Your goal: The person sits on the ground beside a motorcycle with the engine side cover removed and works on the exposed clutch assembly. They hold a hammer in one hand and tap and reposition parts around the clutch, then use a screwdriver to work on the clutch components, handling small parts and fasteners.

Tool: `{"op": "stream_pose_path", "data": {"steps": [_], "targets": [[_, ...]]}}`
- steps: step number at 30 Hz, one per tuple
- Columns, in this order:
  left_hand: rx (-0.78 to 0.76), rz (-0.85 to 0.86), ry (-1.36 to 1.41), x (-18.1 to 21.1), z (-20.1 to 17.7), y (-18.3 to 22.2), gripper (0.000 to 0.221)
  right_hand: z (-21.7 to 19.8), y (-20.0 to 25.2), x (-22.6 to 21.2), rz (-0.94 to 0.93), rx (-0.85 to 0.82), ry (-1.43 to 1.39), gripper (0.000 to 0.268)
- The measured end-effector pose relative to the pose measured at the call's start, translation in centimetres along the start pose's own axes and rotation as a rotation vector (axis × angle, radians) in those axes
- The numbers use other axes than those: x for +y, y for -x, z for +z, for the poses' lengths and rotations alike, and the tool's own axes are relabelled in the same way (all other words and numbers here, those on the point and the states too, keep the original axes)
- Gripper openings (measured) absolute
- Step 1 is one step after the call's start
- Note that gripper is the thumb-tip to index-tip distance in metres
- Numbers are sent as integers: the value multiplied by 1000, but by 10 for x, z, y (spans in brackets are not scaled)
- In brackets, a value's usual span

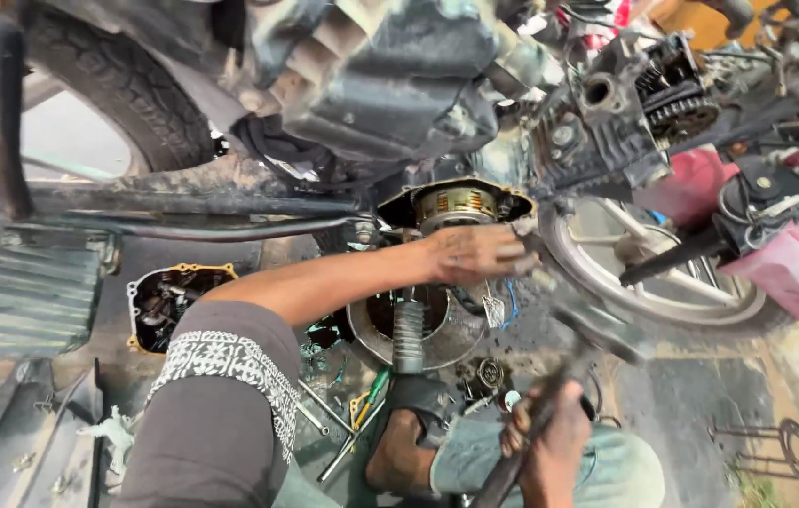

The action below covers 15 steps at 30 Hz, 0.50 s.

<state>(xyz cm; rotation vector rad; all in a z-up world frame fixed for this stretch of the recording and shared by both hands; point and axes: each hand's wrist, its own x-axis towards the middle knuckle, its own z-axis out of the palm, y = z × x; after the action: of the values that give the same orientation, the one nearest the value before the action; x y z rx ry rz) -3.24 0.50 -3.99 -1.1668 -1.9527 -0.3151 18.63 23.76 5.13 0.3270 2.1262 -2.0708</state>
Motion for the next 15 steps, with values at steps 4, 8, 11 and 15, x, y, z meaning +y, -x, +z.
{"op": "stream_pose_path", "data": {"steps": [4,8,11,15], "targets": [[69,63,66,3,-32,-7,58,-1,0,3,-85,30,-293,65],[14,31,54,1,-30,-9,57,12,-12,2,-317,68,-132,64],[7,56,54,1,-15,-8,56,5,-11,4,-89,57,-61,65],[-17,140,17,8,-31,-3,53,-6,-5,34,39,15,-315,65]]}}
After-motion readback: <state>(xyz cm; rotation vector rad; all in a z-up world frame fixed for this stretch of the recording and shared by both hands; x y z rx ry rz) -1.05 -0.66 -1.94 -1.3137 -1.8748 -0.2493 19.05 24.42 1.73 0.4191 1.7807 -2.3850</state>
